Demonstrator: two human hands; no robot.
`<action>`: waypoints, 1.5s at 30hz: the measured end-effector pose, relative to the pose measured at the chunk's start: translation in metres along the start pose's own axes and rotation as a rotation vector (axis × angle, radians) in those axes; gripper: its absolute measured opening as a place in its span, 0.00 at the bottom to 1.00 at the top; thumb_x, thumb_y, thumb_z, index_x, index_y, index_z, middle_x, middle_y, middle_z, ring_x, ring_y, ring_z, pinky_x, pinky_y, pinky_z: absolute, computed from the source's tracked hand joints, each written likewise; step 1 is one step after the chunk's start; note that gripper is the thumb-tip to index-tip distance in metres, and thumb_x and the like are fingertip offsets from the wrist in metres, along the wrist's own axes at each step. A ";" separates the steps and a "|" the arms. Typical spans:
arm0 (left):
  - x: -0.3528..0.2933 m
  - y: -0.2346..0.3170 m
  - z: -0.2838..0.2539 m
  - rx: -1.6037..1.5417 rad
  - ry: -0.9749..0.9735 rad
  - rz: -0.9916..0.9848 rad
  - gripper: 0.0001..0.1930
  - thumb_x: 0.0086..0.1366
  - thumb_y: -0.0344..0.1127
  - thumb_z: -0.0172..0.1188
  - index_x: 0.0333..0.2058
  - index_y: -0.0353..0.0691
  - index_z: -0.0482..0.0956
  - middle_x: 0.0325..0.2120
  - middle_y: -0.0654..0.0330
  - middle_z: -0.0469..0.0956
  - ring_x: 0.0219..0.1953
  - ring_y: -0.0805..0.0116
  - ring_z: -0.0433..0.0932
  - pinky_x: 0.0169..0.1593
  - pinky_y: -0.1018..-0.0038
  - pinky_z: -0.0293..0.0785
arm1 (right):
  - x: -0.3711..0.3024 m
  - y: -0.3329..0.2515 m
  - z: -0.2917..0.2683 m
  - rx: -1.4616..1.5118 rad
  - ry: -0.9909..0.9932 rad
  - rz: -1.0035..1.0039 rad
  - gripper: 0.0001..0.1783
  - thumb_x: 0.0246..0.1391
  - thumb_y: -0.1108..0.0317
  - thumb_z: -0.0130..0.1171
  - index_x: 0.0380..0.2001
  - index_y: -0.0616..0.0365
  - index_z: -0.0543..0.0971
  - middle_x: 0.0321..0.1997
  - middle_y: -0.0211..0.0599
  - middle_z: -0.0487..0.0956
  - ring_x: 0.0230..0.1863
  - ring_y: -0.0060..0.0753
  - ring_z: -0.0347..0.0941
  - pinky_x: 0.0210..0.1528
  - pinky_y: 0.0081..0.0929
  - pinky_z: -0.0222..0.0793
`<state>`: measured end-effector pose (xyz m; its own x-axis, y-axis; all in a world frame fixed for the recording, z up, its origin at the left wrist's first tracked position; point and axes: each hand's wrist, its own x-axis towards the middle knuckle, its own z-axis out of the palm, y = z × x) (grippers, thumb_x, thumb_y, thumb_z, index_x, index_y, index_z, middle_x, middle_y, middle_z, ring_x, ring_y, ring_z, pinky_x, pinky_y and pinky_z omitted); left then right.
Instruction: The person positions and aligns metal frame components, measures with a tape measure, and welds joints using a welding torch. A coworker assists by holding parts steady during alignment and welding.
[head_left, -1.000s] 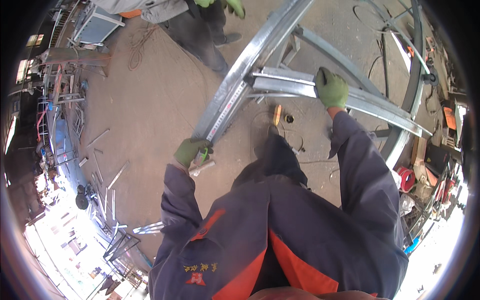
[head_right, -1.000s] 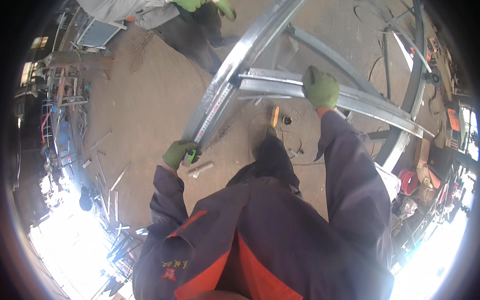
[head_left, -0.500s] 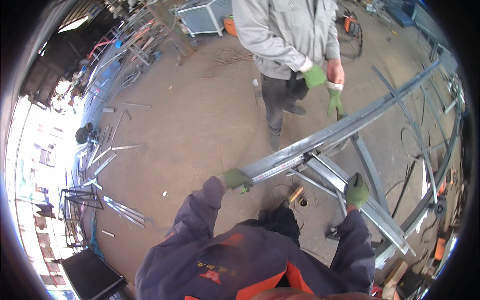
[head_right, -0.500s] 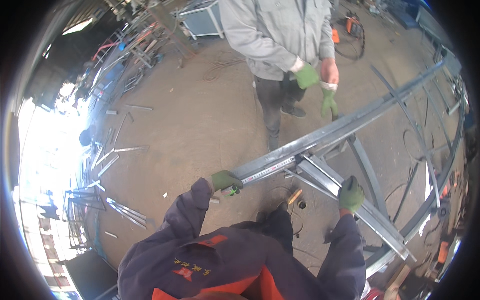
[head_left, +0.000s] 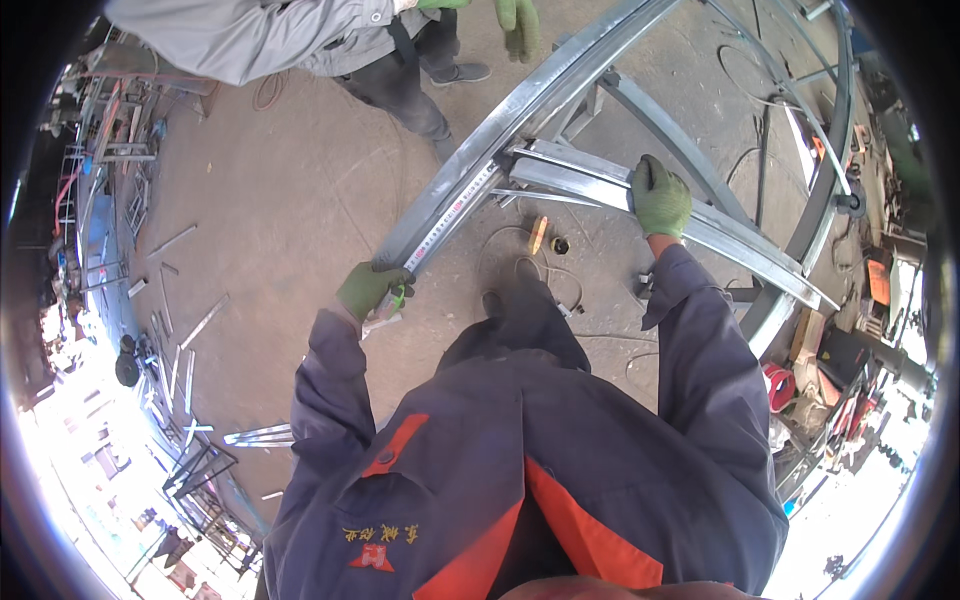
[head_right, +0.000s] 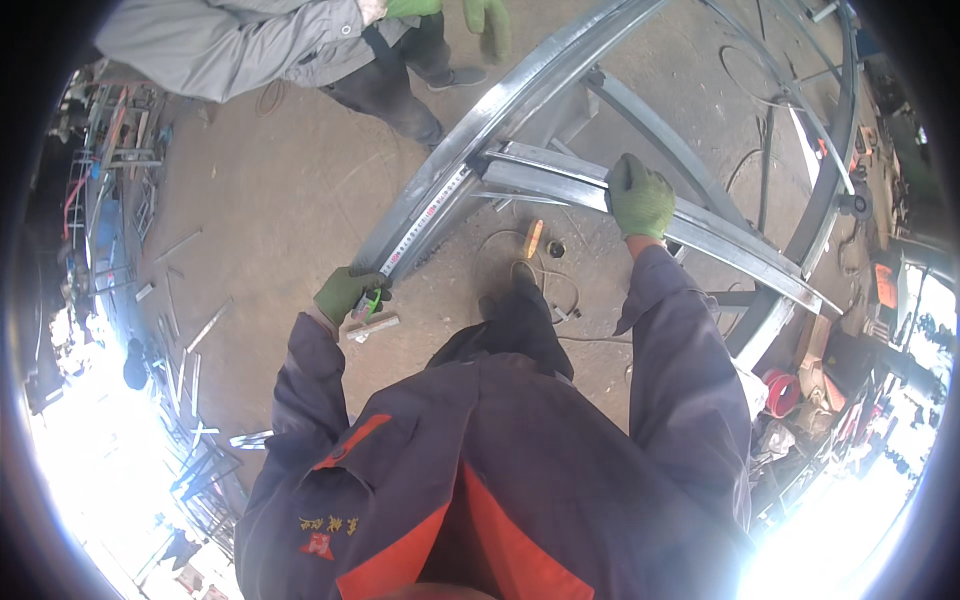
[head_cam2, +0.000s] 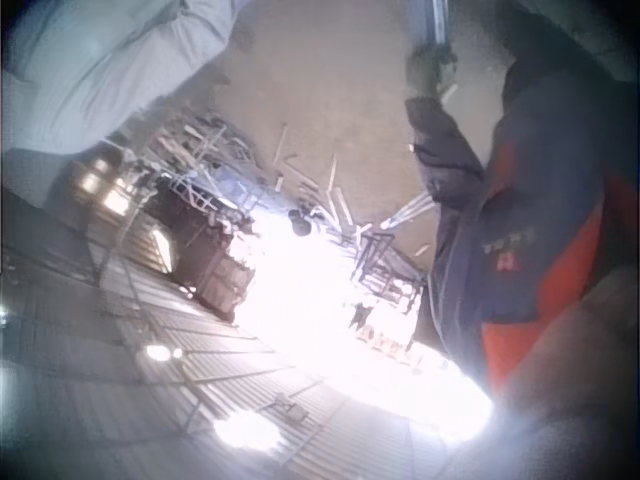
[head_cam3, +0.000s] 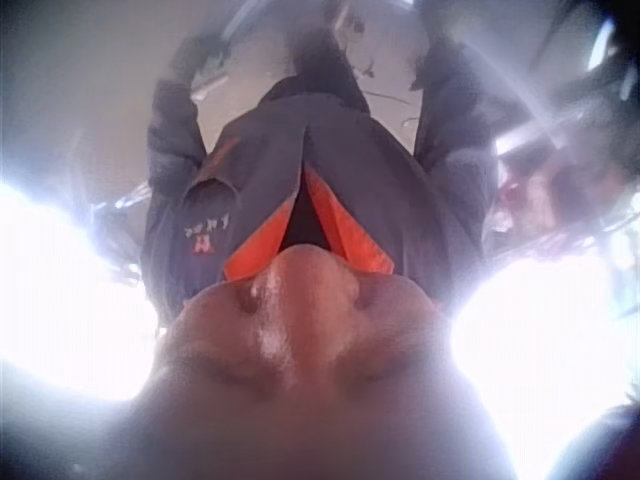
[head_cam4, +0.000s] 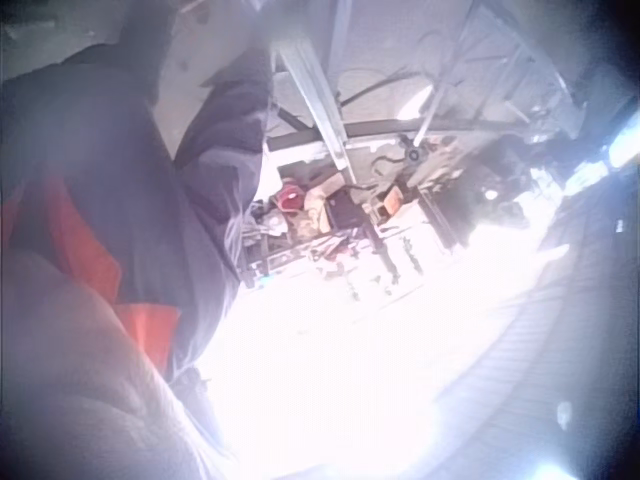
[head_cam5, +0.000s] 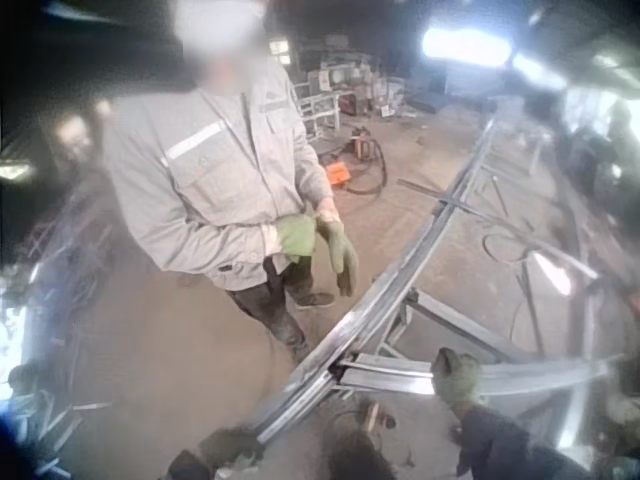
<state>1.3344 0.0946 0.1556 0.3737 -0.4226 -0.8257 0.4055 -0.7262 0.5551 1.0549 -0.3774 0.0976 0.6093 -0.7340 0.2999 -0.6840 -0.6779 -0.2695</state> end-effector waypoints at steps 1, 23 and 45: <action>-0.001 0.000 0.000 -0.025 -0.003 -0.012 0.15 0.74 0.36 0.72 0.48 0.26 0.92 0.35 0.49 0.92 0.31 0.67 0.88 0.38 0.68 0.85 | -0.001 -0.001 -0.002 0.009 -0.008 0.012 0.16 0.68 0.54 0.63 0.53 0.45 0.90 0.42 0.43 0.92 0.43 0.58 0.88 0.50 0.56 0.81; -0.002 -0.008 -0.004 0.129 -0.014 0.036 0.21 0.66 0.46 0.79 0.47 0.34 0.94 0.34 0.59 0.93 0.33 0.71 0.89 0.37 0.71 0.85 | -0.002 0.005 0.002 0.102 0.019 -0.076 0.16 0.70 0.61 0.61 0.53 0.51 0.91 0.39 0.50 0.91 0.40 0.60 0.87 0.47 0.57 0.80; 0.005 -0.011 -0.005 0.159 0.008 0.010 0.23 0.65 0.44 0.79 0.50 0.30 0.92 0.38 0.55 0.94 0.38 0.69 0.91 0.45 0.72 0.85 | 0.001 0.002 -0.008 0.093 0.048 -0.077 0.13 0.66 0.59 0.66 0.49 0.48 0.91 0.32 0.48 0.89 0.35 0.60 0.85 0.43 0.58 0.80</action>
<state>1.3356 0.1028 0.1460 0.3842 -0.4266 -0.8188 0.2650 -0.7986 0.5404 1.0512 -0.3793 0.1052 0.6373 -0.6782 0.3658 -0.5942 -0.7348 -0.3270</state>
